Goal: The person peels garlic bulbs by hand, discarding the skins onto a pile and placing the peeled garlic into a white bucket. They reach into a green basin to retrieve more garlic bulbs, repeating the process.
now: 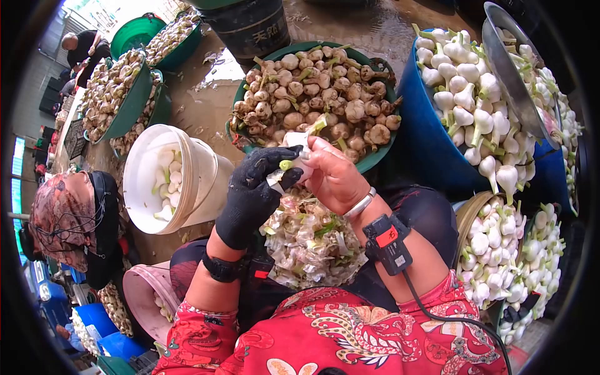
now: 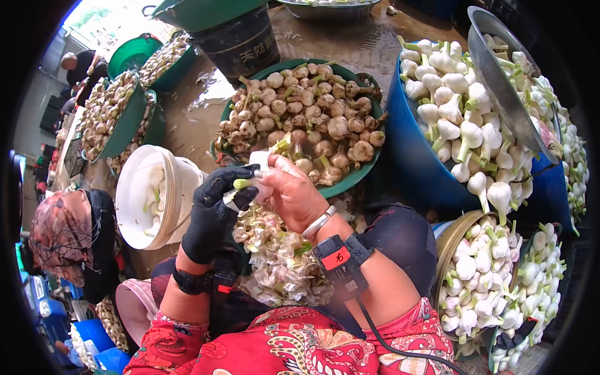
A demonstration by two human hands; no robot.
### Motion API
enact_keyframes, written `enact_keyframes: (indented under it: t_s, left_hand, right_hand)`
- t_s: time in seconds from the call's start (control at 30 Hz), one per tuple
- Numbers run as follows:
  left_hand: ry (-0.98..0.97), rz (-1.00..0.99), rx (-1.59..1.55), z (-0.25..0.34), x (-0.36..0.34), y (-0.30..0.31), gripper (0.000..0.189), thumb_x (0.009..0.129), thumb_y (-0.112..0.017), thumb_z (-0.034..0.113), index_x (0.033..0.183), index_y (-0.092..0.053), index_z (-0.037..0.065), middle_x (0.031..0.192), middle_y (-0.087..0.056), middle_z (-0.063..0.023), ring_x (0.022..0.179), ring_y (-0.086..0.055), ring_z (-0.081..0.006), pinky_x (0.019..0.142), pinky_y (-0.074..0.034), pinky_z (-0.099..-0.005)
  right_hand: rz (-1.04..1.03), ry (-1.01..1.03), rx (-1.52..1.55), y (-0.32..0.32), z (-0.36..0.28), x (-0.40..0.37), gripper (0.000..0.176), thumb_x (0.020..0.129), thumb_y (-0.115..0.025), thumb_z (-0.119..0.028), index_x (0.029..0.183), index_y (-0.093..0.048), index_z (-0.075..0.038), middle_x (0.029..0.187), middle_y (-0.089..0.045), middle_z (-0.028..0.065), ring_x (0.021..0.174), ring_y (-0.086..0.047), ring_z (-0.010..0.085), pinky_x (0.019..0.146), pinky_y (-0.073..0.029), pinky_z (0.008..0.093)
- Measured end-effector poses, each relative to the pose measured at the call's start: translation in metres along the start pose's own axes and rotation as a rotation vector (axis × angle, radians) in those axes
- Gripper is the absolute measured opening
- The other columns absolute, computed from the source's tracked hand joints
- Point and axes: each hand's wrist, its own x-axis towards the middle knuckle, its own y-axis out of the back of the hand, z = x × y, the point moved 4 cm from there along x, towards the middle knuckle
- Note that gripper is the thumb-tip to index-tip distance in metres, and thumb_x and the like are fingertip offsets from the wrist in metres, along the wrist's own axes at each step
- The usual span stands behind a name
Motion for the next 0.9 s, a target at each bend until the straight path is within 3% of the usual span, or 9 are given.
enact_keyframes:
  t_s: [0.13, 0.17, 0.37, 0.43, 0.57, 0.6, 0.7, 0.77, 0.9]
  left_hand:
    - [0.470, 0.099, -0.584, -0.012, -0.007, 0.003, 0.021, 0.090, -0.057, 0.007, 0.109, -0.061, 0.000, 0.090, -0.061, -0.0070, 0.065, -0.059, -0.0123, 0.059, -0.047, -0.0233]
    - [0.101, -0.022, -0.001, -0.003, -0.001, 0.011, 0.025, 0.089, -0.055, 0.005, 0.113, -0.058, -0.002, 0.086, -0.062, -0.0077, 0.065, -0.060, -0.0139, 0.059, -0.048, -0.0251]
    - [-0.216, 0.110, 0.376, -0.014, 0.006, 0.033, 0.033, 0.082, -0.050, -0.007, 0.114, -0.057, -0.005, 0.087, -0.064, -0.0140, 0.068, -0.063, -0.0205, 0.058, -0.052, -0.0293]
    - [-0.016, 0.116, 0.148, -0.013, 0.002, 0.036, 0.035, 0.079, -0.052, -0.008, 0.114, -0.057, -0.005, 0.090, -0.065, -0.0153, 0.075, -0.064, -0.0255, 0.063, -0.053, -0.0327]
    - [-0.048, 0.072, 0.671, -0.022, -0.011, 0.094, 0.025, 0.087, -0.053, 0.002, 0.111, -0.060, -0.003, 0.095, -0.065, -0.0119, 0.086, -0.064, -0.0191, 0.074, -0.052, -0.0312]
    - [0.221, 0.367, -0.168, -0.037, -0.019, 0.121, 0.024, 0.087, -0.053, 0.003, 0.110, -0.061, -0.002, 0.099, -0.066, -0.0105, 0.090, -0.061, -0.0181, 0.077, -0.050, -0.0306]
    - [0.215, 0.482, 0.541, -0.039, -0.027, 0.169, 0.031, 0.086, -0.052, 0.001, 0.116, -0.056, -0.004, 0.110, -0.063, -0.0145, 0.097, -0.061, -0.0225, 0.088, -0.047, -0.0319]
    - [0.173, 0.387, 0.488, -0.047, -0.016, 0.149, 0.034, 0.084, -0.051, -0.001, 0.117, -0.057, -0.002, 0.110, -0.063, -0.0128, 0.101, -0.058, -0.0217, 0.091, -0.044, -0.0317]
    - [0.240, -0.117, 0.164, -0.098, 0.019, 0.003, 0.027, 0.079, -0.061, 0.004, 0.106, -0.065, 0.003, 0.099, -0.067, -0.0141, 0.091, -0.064, -0.0230, 0.081, -0.049, -0.0322]
  right_hand:
    - [0.240, 0.315, 0.020, 0.002, -0.007, 0.011, 0.015, 0.087, -0.051, -0.003, 0.099, -0.057, 0.003, 0.092, -0.065, 0.0135, 0.090, -0.062, 0.0215, 0.085, -0.048, 0.0341]
    - [0.201, 0.311, 0.005, 0.001, -0.014, 0.011, 0.012, 0.087, -0.053, -0.001, 0.095, -0.059, 0.003, 0.089, -0.065, 0.0131, 0.084, -0.063, 0.0224, 0.084, -0.049, 0.0354]
    - [-0.120, -0.234, -0.628, -0.025, 0.007, -0.016, 0.019, 0.087, -0.052, -0.004, 0.101, -0.064, -0.001, 0.082, -0.067, 0.0109, 0.072, -0.061, 0.0102, 0.062, -0.051, 0.0272]
    - [-0.236, -0.508, -0.990, -0.014, 0.021, -0.019, 0.019, 0.084, -0.058, -0.010, 0.099, -0.066, -0.001, 0.082, -0.068, 0.0120, 0.068, -0.062, 0.0128, 0.062, -0.050, 0.0305]
    - [-0.450, -0.304, -1.690, 0.001, 0.026, -0.019, 0.034, 0.077, -0.065, -0.021, 0.107, -0.064, -0.004, 0.092, -0.067, 0.0153, 0.079, -0.064, 0.0291, 0.075, -0.051, 0.0353]
    - [-0.357, -0.265, -1.636, 0.000, 0.018, -0.019, 0.028, 0.081, -0.062, -0.016, 0.105, -0.064, -0.002, 0.091, -0.068, 0.0132, 0.073, -0.065, 0.0244, 0.068, -0.052, 0.0332]
    - [0.146, -0.101, -0.964, -0.002, -0.019, -0.018, 0.020, 0.083, -0.059, -0.009, 0.101, -0.064, -0.001, 0.080, -0.066, 0.0104, 0.056, -0.059, 0.0142, 0.054, -0.048, 0.0258]
    - [0.425, 0.046, -0.644, -0.002, -0.061, -0.019, 0.016, 0.083, -0.058, -0.002, 0.098, -0.061, 0.000, 0.075, -0.062, 0.0061, 0.046, -0.045, 0.0039, 0.045, -0.038, 0.0179]
    - [0.386, 0.118, -0.290, 0.007, -0.101, -0.025, 0.021, 0.079, -0.059, 0.003, 0.100, -0.055, 0.003, 0.079, -0.058, 0.0046, 0.056, -0.047, 0.0073, 0.046, -0.037, 0.0193]
